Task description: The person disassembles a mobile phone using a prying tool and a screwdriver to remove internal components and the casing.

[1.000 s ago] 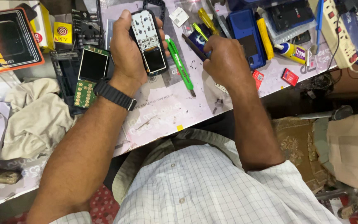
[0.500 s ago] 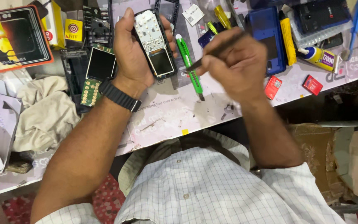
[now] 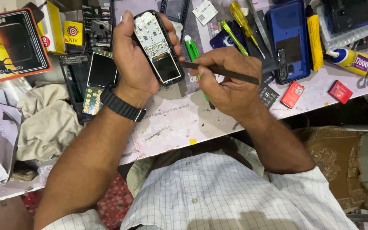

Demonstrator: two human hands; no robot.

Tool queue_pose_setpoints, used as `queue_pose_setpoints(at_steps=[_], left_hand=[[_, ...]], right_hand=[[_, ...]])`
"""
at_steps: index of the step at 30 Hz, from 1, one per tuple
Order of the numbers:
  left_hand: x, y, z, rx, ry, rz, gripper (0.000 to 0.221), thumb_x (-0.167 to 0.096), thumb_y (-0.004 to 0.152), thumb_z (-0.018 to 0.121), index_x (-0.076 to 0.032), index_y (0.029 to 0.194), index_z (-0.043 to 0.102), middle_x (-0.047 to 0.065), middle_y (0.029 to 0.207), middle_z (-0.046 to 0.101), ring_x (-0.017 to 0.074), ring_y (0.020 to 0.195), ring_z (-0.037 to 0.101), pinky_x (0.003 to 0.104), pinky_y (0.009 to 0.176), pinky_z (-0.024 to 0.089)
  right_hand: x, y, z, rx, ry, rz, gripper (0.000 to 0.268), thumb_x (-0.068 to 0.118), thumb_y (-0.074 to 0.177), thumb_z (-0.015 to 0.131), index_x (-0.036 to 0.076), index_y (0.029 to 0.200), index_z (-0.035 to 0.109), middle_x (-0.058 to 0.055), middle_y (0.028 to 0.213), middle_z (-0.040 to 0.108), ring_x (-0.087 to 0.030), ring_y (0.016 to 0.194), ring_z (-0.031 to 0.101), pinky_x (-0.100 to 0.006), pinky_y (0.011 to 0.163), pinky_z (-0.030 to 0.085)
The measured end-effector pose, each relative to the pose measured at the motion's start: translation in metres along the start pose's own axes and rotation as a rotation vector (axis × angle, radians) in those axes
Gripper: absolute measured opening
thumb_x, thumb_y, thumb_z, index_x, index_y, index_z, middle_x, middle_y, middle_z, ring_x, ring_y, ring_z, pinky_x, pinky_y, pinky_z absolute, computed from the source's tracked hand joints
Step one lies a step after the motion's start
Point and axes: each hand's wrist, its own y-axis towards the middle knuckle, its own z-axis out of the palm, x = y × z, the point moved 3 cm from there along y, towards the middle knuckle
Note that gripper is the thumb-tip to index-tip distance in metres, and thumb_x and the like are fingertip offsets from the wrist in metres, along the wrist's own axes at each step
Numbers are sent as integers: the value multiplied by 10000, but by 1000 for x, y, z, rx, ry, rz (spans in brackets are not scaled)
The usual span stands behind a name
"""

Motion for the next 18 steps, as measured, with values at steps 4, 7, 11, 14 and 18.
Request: queue_pose_setpoints(at_steps=[4,7,11,14,18], left_hand=[[0,0,0,-3,0,1,639,-589,1019,421,-4,1128,652,132,914,660,271,813,662,402,705,580],[2,-1,0,-6,16,19,638,-586,1028,411,-3,1124,652,130,912,661,267,800,662,402,696,584],[3,-2,1,-6,21,35,627,-574,1036,397,-4,1113,646,125,907,656,265,789,662,400,685,588],[1,-1,2,-6,14,39,620,-571,1041,393,-8,1116,642,124,900,649,261,785,658,393,678,583],[2,-2,3,19,18,60,606,-562,1054,391,-9,1100,635,125,877,646,252,754,654,389,669,587]], right_hand=[[7,3,2,-4,-113,-38,113,-56,997,693,-14,1080,627,-100,949,750,-142,807,772,-237,700,611],[15,4,4,-15,-177,-18,123,-53,976,709,-4,1058,632,-91,913,741,-143,806,762,-240,678,594],[25,6,4,4,-161,42,135,-32,998,731,-4,1077,625,-95,939,724,-140,809,767,-245,709,596],[27,9,4,24,-180,105,134,-20,992,750,-15,1039,625,-104,890,720,-155,785,746,-272,700,573],[24,8,7,44,-112,125,99,-32,1039,697,-16,1071,605,-104,933,755,-153,862,782,-258,729,601]])
